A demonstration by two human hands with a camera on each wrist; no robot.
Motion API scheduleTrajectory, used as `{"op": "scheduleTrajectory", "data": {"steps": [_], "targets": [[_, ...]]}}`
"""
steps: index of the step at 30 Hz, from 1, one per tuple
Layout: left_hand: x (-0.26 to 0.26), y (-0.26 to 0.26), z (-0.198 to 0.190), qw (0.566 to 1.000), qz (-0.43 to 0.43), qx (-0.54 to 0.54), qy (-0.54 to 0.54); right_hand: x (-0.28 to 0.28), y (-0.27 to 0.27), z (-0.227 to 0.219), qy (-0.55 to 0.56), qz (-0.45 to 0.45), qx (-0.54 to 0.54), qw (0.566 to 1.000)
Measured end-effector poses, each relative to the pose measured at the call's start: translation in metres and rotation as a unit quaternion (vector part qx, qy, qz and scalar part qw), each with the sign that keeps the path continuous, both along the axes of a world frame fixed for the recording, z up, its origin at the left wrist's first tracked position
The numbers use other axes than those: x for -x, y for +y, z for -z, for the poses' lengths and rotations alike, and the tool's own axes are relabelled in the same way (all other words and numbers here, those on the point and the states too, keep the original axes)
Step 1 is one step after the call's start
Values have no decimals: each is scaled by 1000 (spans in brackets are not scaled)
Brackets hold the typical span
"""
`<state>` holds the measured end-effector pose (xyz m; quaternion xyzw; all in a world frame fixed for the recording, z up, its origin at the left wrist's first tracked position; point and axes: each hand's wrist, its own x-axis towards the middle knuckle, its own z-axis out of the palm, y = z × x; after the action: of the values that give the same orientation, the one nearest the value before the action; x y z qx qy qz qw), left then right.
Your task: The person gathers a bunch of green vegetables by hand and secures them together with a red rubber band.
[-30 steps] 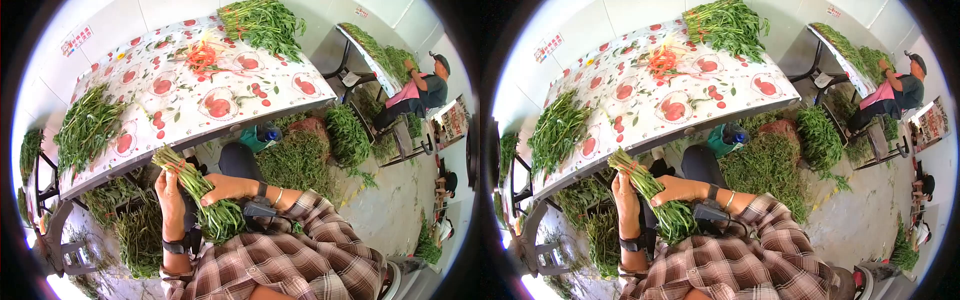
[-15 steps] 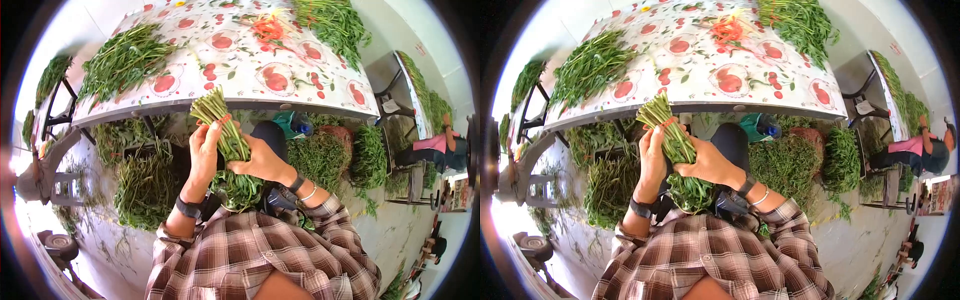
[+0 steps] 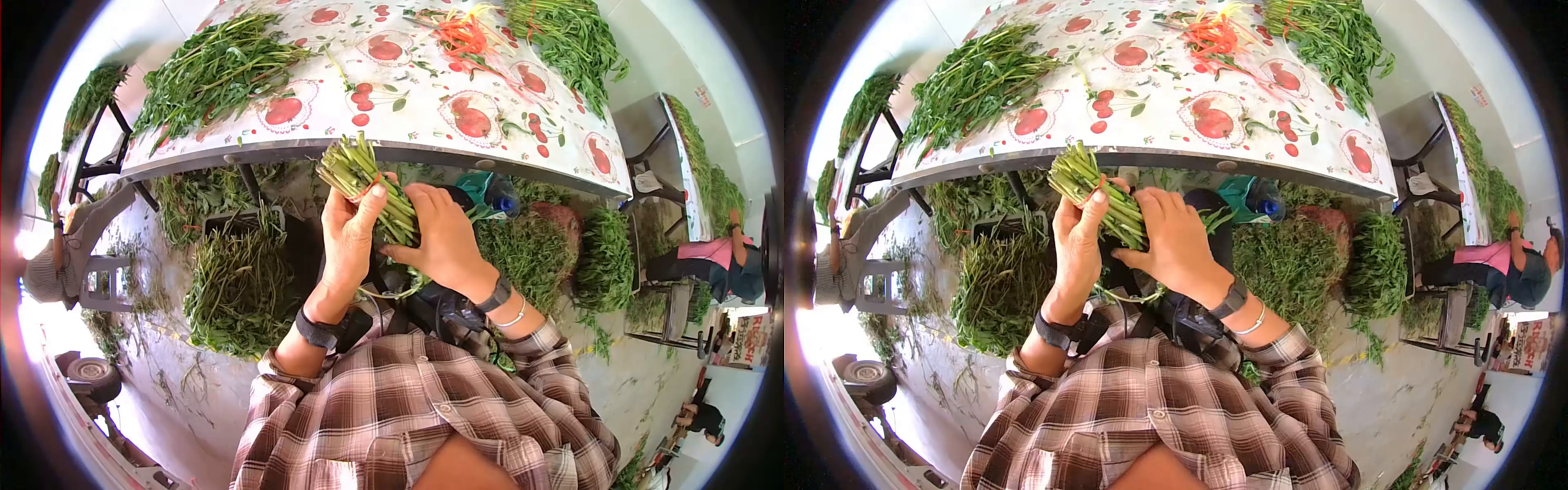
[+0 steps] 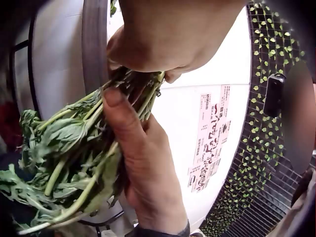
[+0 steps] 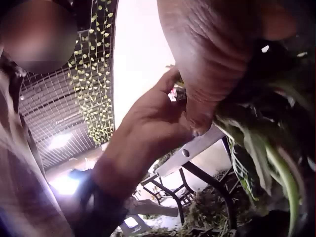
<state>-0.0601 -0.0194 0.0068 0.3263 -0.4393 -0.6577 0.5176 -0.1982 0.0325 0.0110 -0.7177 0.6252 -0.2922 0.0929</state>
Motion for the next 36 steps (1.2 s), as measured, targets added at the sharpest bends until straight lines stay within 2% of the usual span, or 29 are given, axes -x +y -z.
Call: {"op": "scheduleTrajectory", "data": {"steps": [1, 3, 4, 5, 6, 9, 11, 14, 17, 20, 24, 26, 29, 30, 32, 35, 36], "targets": [[-1, 0, 1, 1000, 0, -1, -1, 3, -1, -2, -16, -25, 52, 998], [-2, 2, 2, 1000, -2, -3, 23, 7, -4, -10, -35, -48, 51, 997], [-1, 2, 2, 1000, 1, -4, 22, 6, -3, -19, -139, -72, -37, 987], [-1, 2, 2, 1000, 10, 2, 26, 5, -4, -24, -240, -96, -123, 958], [-1, 2, 1, 999, 18, 9, 29, 4, -5, -15, -267, -93, -181, 942], [-4, 1, -1, 999, 25, 7, 22, -6, -1, 4, -247, -71, -146, 955], [-6, 1, 1, 999, 41, -22, 26, -6, 0, 2, -221, -64, -160, 960], [-4, -1, -1, 998, 37, -12, 39, -7, 1, -2, -138, -3, -170, 976], [-3, -4, -2, 997, 38, -6, 61, -7, 1, 3, -122, 10, -118, 986], [2, 3, -9, 999, 8, -11, 37, -9, 3, 6, -106, 13, -138, 985], [-5, 2, 5, 997, 62, -34, 27, 3, 3, 6, -109, 0, -145, 983], [-4, 3, 8, 999, 47, -9, 11, 20, 1, 1, -128, -103, -44, 985], [-1, 6, 8, 1000, 13, 4, 7, 39, -4, -15, -256, -65, -32, 964], [0, 6, 9, 1000, 12, 14, -14, 37, -6, -23, -256, -55, 24, 965], [4, 7, 8, 998, 13, 40, -56, 24, -2, -38, -226, -28, 20, 974], [8, 13, 12, 998, 33, 36, -32, 7, -4, -43, -192, -1, 40, 981], [8, 13, 13, 995, 37, 60, -74, 5, -5, -43, -198, -6, 40, 979]]}}
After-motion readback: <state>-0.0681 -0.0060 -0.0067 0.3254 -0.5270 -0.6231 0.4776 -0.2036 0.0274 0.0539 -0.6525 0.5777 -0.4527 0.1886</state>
